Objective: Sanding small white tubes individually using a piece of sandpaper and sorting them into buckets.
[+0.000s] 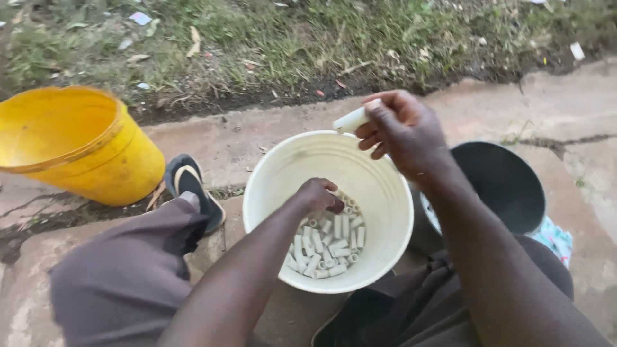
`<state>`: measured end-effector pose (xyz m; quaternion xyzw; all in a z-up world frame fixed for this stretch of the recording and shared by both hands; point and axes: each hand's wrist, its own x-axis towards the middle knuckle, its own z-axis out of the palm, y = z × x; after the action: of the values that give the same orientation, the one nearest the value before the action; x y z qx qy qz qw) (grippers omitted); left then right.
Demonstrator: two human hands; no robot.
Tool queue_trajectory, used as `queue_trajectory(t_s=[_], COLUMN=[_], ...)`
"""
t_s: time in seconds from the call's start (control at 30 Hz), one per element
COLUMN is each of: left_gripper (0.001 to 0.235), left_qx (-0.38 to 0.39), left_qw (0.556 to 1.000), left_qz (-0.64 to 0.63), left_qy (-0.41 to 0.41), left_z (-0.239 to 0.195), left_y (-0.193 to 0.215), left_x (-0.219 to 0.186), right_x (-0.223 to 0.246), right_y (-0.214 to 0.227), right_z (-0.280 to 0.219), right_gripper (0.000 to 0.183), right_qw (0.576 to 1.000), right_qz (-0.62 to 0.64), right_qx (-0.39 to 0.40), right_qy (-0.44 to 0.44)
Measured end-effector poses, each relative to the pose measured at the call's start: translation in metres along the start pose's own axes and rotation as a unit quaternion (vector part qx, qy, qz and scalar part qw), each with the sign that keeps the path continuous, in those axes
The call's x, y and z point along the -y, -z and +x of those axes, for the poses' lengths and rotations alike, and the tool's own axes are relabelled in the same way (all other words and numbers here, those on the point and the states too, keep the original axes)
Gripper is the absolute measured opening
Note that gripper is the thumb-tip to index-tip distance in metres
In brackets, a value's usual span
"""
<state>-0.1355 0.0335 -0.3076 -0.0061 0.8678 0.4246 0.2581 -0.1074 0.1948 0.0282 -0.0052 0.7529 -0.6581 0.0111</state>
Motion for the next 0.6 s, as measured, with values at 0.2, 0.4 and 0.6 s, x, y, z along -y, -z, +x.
queue_trajectory(t_s=[0.2,0.4,0.6], left_gripper=[0.037,0.027,0.044], left_qx=[0.166,0.242,-0.005], left_qw=[0.919,0.85,0.837], left_qz=[0.351,0.465,0.542], left_qy=[-0.068,-0.042,-0.076], left_z=[0.008,-0.007,0.045], left_y=[0.004,-0.012,-0.098], left_x=[-0.018,0.017,0.105], right_x=[0.012,0.037,0.042], right_y=[0.002,0.009,0.011], right_z=[-0.003,0.009,0.005], right_gripper=[0.032,0.034,0.03], right_qw=[0.995,0.982,0.975], right_qz=[-0.081,-0.155,-0.17], right_qx=[0.046,0.078,0.096], right_qy=[-0.019,-0.075,-0.107])
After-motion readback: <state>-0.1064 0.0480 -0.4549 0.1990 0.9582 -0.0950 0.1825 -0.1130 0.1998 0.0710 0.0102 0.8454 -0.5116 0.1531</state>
